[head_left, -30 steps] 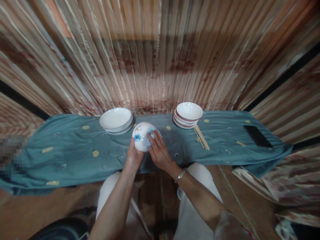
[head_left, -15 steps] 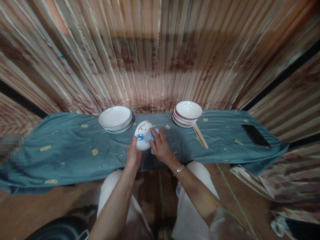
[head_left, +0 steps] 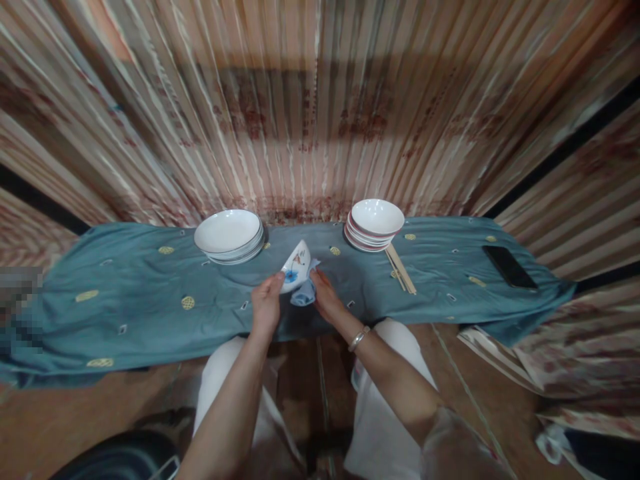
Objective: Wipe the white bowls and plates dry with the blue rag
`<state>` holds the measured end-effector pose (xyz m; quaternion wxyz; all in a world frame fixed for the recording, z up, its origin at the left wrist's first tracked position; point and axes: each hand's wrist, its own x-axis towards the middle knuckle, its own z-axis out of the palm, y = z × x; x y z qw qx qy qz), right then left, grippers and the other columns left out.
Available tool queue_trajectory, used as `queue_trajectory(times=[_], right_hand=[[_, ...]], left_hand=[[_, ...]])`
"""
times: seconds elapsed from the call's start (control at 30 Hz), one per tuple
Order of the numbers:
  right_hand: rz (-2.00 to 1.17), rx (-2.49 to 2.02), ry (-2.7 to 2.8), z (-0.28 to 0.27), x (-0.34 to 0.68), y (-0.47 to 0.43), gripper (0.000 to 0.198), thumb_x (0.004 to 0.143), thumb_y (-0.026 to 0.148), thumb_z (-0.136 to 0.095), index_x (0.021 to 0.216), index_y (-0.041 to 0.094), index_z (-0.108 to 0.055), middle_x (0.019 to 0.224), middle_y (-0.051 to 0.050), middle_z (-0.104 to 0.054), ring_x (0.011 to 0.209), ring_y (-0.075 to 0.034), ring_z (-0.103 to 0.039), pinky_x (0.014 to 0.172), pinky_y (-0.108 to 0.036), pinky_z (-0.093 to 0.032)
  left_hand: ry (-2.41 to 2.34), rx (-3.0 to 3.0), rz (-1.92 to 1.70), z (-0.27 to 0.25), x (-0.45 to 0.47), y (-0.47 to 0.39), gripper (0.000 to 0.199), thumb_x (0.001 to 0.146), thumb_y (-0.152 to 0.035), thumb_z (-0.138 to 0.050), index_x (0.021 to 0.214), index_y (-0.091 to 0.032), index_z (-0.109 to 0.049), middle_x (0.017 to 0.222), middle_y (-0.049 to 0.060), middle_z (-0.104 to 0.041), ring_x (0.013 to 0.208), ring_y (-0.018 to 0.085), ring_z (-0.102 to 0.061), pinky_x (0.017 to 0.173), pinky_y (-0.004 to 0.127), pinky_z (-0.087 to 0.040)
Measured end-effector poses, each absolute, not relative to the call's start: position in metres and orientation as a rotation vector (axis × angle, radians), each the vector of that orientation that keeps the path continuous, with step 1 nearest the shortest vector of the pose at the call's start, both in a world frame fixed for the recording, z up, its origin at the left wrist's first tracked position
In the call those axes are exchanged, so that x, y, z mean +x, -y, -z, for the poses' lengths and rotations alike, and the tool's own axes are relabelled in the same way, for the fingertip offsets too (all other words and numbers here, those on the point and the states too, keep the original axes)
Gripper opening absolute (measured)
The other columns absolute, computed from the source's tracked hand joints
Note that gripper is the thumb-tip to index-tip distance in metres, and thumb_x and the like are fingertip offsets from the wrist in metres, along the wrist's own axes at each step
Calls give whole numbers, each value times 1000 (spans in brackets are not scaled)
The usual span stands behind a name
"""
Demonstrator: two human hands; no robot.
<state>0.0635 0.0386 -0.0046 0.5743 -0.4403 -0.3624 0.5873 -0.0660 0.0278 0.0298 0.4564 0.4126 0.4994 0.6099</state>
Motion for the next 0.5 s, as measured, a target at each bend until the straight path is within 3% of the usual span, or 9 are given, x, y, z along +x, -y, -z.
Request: queue_trajectory(times=[0.1,0.23,0.37,0.5], right_hand=[[-1681,-961,563,0,69,-42,26,91,42,-53,94,18,-64,80,-2,-73,83,-18,-70,77,-31,-58],[-1862,-925,432,-8,74,-41,26,94,35,-47,88,16,-64,72,-4,-72,74,-19,-70,72,-35,-60],[-1590,-1004,643,-8,73,-37,25,89,40,-56,95,17,-65,84,-4,-74,86,-20,-70,81,-35,-57],[-1079,-1127,1098,-7,74,-31,37,84,43,-62,114,22,-65,115,-5,-70,110,-22,-64,100,-37,-47]], left_hand=[[-1284,1184,-1451,-28,-72,-27,35,72,-50,-69,61,-16,-69,56,-3,-59,57,12,-50,59,23,-38],[-1305,1250,-1421,-29,-73,-26,37,72,-50,-69,56,-17,-65,53,-4,-55,54,11,-47,56,23,-36],[-1229,1028,-1492,-31,-65,-28,39,64,-54,-74,66,-16,-72,64,1,-68,63,15,-57,66,26,-45],[-1113,770,-1549,-33,-57,-30,45,57,-55,-79,76,-14,-75,72,4,-73,68,17,-64,73,29,-49]])
